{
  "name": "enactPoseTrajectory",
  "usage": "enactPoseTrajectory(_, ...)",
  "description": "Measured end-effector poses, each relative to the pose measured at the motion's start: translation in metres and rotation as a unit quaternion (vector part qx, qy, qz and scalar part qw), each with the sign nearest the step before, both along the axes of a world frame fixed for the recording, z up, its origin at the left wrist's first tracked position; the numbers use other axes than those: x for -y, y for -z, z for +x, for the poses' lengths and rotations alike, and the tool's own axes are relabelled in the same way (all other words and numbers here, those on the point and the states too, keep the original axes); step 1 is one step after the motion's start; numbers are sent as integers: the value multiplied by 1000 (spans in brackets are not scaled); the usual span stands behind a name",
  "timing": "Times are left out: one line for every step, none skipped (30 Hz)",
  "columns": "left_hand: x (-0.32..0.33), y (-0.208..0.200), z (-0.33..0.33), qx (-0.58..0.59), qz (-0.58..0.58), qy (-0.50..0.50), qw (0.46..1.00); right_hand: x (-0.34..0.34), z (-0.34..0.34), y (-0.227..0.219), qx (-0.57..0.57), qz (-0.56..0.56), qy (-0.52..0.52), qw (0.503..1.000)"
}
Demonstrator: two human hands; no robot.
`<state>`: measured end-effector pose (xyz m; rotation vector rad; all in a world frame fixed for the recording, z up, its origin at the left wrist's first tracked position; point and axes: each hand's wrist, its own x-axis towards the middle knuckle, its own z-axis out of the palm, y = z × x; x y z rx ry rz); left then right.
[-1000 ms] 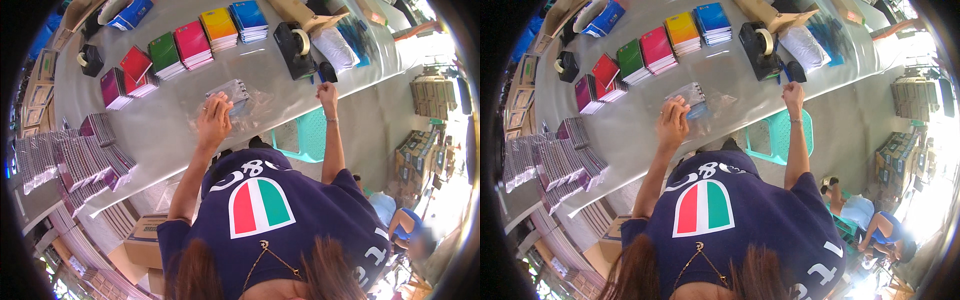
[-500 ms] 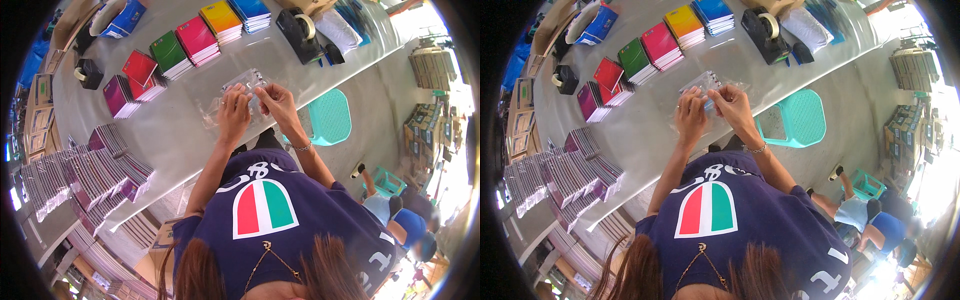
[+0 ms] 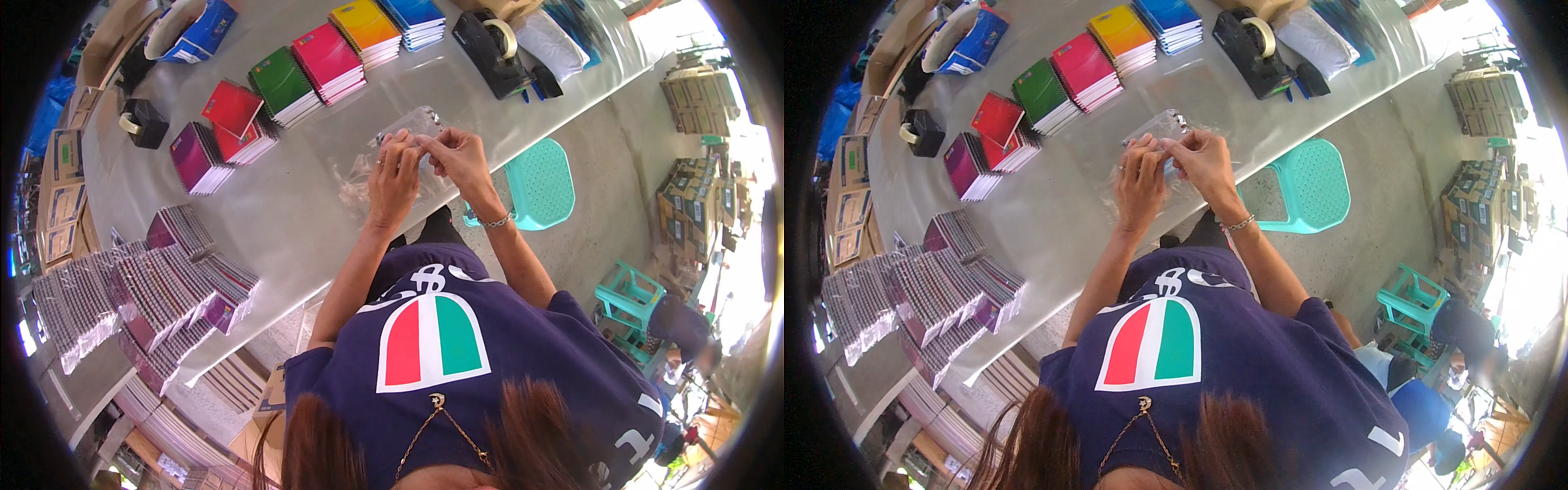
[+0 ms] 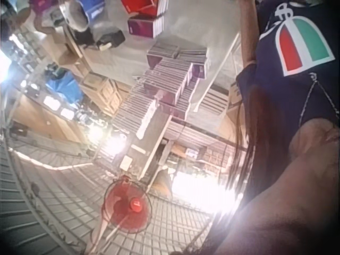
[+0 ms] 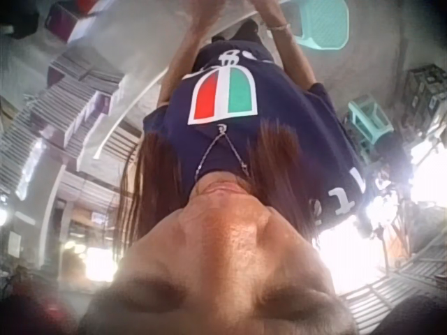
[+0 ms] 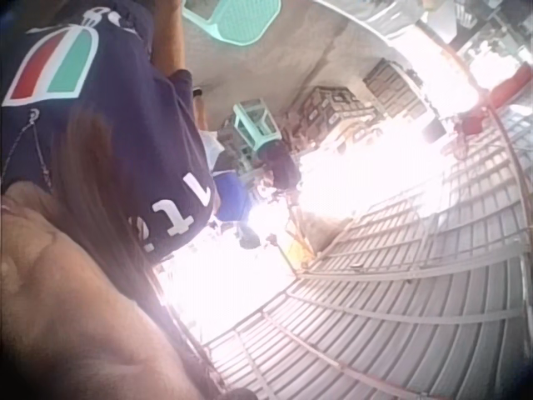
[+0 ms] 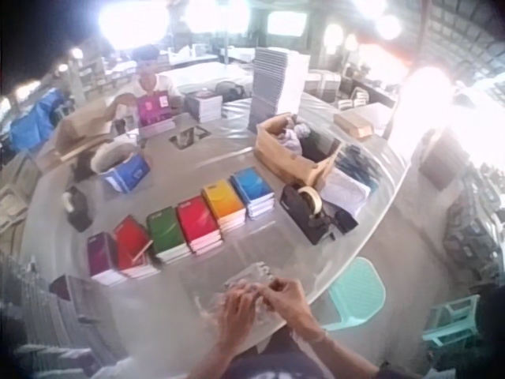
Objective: The person gathers several colorful spiral-bound notebooks from a table, places them into a clear plastic sleeve, and seals the sleeve with tape. The wrapped set is then placed aside, and the process is repeated with another set of notebooks.
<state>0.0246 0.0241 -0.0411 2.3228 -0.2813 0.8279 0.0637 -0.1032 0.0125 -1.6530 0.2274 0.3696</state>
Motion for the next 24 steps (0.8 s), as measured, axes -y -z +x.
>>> enactPoseTrajectory(0,-1,0,0,0,-2,1000,0,0,0,0,4,2,1000)
enactPoseTrajectory(-1,-3,0,-1,3,-3,1000,-1,0,1,1,7,3,1000)
enactPoseTrajectory(-1,-4,0,-3,5,-4,1000,0,0,2,1,4,-1,1000)
enactPoseTrajectory(-1,-6,1,-3,8,-6,1000,2,1,5,3,2,-5,1000)
enactPoseTrajectory(-1,-7,0,-41,-41,-1,998,3,2,6,4,-1,-9,1000)
enactPoseTrajectory(-2,-8,-2,-79,-90,5,993,5,3,6,3,2,-12,1000)
enactPoseTrajectory(-3,-10,-5,-117,-139,8,983,6,3,6,0,6,-18,1000)
enactPoseTrajectory(-3,-21,-7,-131,-87,15,987,7,4,7,-2,9,-22,1000)
enactPoseTrajectory(-5,-34,-9,-145,-35,21,989,9,4,10,4,13,-22,1000)
enactPoseTrajectory(-6,-42,-10,-159,16,26,987,10,3,14,8,17,-23,1000)
enactPoseTrajectory(-8,-43,-10,-189,63,11,980,11,2,17,13,21,-24,999)
enactPoseTrajectory(-12,-44,-11,-219,109,-4,970,10,1,18,24,3,-16,1000)
enactPoseTrajectory(-14,-44,-12,-250,154,-22,956,5,-2,17,34,-14,-10,999)
enactPoseTrajectory(-13,-43,-12,-251,151,-22,956,2,-5,16,45,-31,-4,998)
enactPoseTrajectory(-12,-41,-13,-252,147,-23,956,2,-8,18,58,-29,4,998)
enactPoseTrajectory(-11,-41,-13,-252,144,-26,957,1,-11,22,73,-26,11,997)
enactPoseTrajectory(-11,-41,-13,-255,139,-26,956,0,-11,26,88,-22,19,996)
enactPoseTrajectory(-11,-41,-12,-259,134,-26,956,0,-10,29,86,-25,21,996)
enactPoseTrajectory(-10,-41,-14,-264,129,-26,956,0,-9,33,82,-29,23,996)
enactPoseTrajectory(-10,-41,-15,-267,127,-22,955,1,-9,37,79,-32,25,996)
enactPoseTrajectory(-10,-41,-16,-269,126,-18,955,4,-9,47,98,-76,13,992)
enactPoseTrajectory(-11,-41,-16,-270,127,-16,954,6,-6,59,120,-117,0,986)
enactPoseTrajectory(-9,-41,-15,-261,118,-20,958,10,-3,65,144,-159,-10,977)
enactPoseTrajectory(-8,-41,-14,-252,109,-24,961,13,0,72,163,-185,-23,969)
